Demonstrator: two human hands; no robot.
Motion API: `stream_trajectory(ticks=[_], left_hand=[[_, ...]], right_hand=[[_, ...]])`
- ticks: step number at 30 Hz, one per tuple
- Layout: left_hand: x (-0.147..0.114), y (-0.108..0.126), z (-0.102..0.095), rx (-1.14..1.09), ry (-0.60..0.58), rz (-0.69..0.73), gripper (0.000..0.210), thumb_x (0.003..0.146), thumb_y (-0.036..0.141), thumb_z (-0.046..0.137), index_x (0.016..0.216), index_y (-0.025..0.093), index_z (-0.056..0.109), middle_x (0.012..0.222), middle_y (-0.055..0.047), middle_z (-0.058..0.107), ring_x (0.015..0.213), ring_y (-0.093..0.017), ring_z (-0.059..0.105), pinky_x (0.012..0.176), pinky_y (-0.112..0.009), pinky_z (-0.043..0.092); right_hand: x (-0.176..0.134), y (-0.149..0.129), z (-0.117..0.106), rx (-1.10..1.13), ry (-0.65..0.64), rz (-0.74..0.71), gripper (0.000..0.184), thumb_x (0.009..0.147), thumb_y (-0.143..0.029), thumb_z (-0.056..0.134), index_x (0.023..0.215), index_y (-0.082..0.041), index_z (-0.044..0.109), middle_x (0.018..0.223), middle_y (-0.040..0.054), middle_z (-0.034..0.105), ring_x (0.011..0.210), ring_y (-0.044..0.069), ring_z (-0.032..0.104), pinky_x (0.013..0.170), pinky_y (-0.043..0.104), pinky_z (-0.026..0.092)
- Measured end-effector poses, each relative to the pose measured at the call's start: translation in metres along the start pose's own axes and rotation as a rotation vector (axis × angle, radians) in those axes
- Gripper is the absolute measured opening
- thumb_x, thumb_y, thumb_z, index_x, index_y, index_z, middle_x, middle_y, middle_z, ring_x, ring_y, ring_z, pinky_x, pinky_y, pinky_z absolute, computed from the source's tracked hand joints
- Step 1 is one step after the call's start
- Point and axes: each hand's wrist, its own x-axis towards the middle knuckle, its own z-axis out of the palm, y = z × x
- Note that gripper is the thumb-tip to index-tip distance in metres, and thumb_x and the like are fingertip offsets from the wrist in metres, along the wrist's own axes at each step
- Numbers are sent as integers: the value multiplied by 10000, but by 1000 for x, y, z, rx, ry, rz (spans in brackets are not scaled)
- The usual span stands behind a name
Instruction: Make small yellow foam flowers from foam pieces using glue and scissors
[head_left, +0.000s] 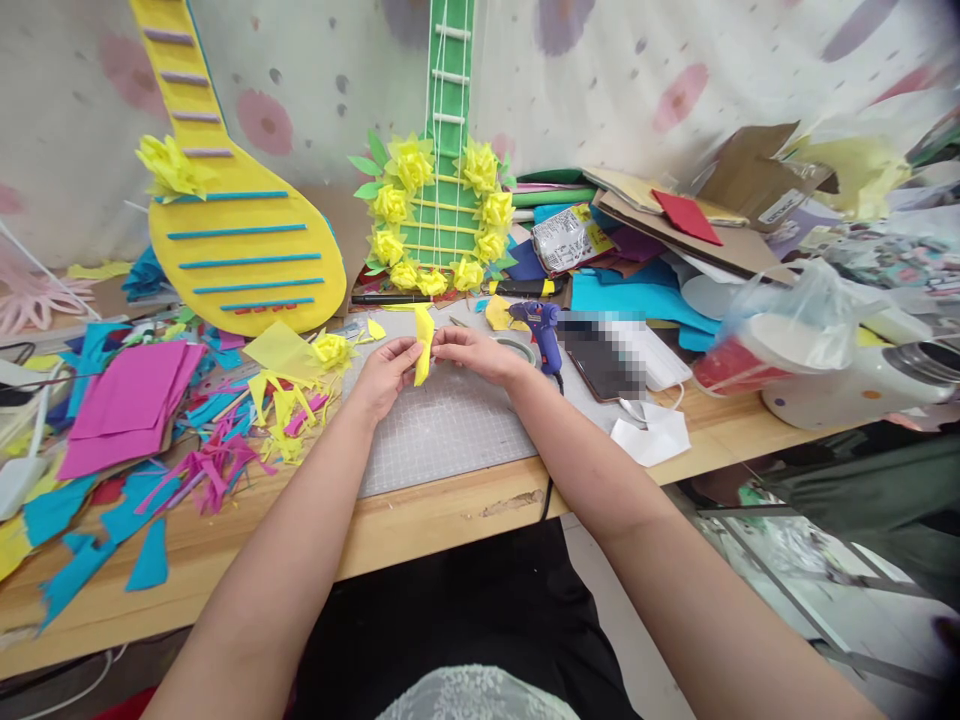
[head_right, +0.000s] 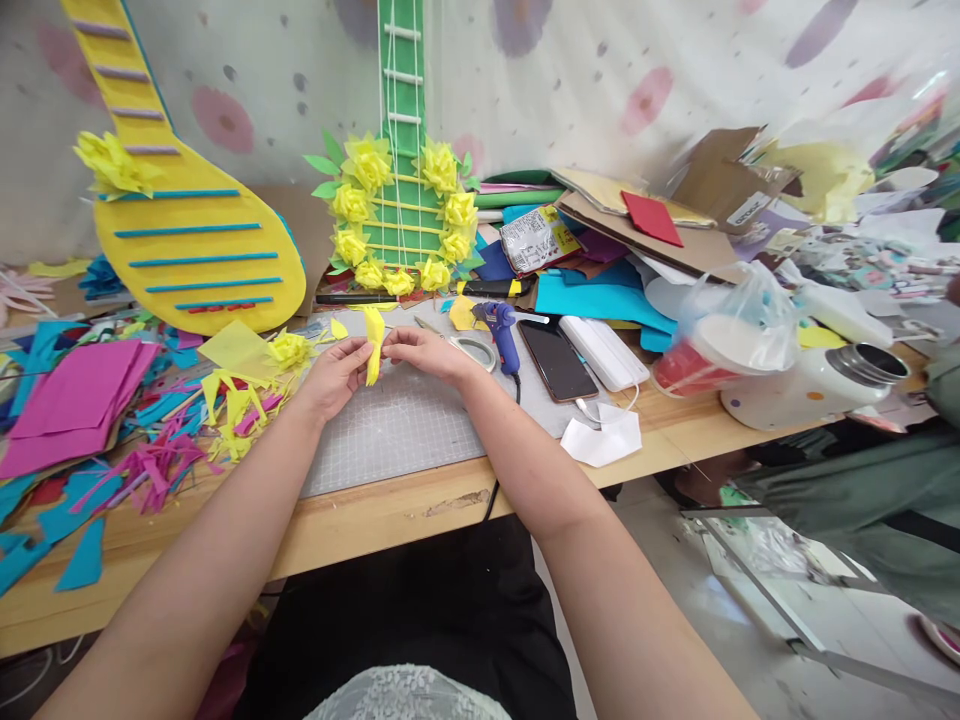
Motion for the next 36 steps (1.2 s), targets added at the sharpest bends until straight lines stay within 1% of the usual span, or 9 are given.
stream_trajectory(ticks=[6, 14, 16, 21, 24, 26, 29, 31, 36], left_hand=[[1, 0, 0, 14, 3, -11, 322, 546, 282, 814, 796, 150, 661, 695, 4, 649, 540, -76, 550, 565, -246, 520], [-2, 3, -1, 116, -32, -35, 322, 618, 273, 770, 865, 148, 606, 676, 7, 620, 580, -104, 593, 574, -265, 525], [-1, 2, -2, 142, -6, -22, 354, 615, 285, 769, 887, 160, 580, 698, 2, 624, 603, -118, 607, 563, -258, 508], [5, -4, -4, 286, 155, 201, 315, 533, 284, 803, 744, 158, 607, 690, 12, 618, 630, -101, 576, 626, -236, 470], [7, -6, -4, 365, 165, 275, 258, 550, 324, 787, 699, 152, 665, 704, -18, 659, 664, -123, 585, 683, -256, 469], [7, -7, -3, 367, 164, 304, 251, 573, 346, 770, 717, 158, 686, 735, -30, 678, 695, -135, 601, 715, -268, 475], [6, -8, -2, 385, 151, 346, 261, 553, 315, 783, 746, 166, 691, 762, -33, 686, 718, -143, 621, 740, -274, 483], [6, -10, -3, 424, 165, 364, 251, 550, 287, 784, 747, 167, 686, 758, -33, 686, 706, -144, 626, 732, -273, 486], [4, -13, -4, 568, 262, 423, 151, 641, 278, 711, 750, 174, 705, 751, -38, 696, 680, -150, 627, 698, -265, 472]], right_hand=[[2, 6, -1, 18, 0, -31, 172, 716, -315, 608, 761, -162, 544, 705, -46, 506, 665, 77, 437, 679, 252, 350], [5, 12, -3, 40, -12, -33, 179, 708, -299, 639, 780, -155, 561, 767, -19, 582, 744, 100, 511, 768, 275, 405], [5, 11, -3, 28, -2, -30, 171, 714, -299, 636, 776, -157, 563, 766, -16, 595, 747, 104, 525, 784, 284, 417], [6, 11, 2, -84, 57, -42, 150, 723, -260, 605, 838, -165, 596, 837, 3, 635, 807, 123, 559, 839, 307, 433], [9, 13, 7, -191, 117, -69, 162, 727, -232, 574, 868, -159, 608, 882, 18, 645, 857, 132, 567, 867, 306, 426], [10, 14, 9, -273, 181, -68, 148, 731, -233, 557, 842, -149, 609, 868, 23, 641, 846, 135, 566, 851, 305, 426], [10, 12, 10, -380, 255, -53, 123, 735, -246, 546, 782, -146, 598, 839, 25, 636, 827, 142, 561, 813, 299, 424], [8, 8, 11, -432, 254, -57, 107, 736, -245, 540, 760, -153, 590, 839, 23, 637, 834, 147, 563, 809, 299, 418], [2, -1, 13, -450, 189, -80, 100, 737, -248, 537, 763, -163, 583, 877, 30, 642, 871, 155, 574, 856, 316, 409]])
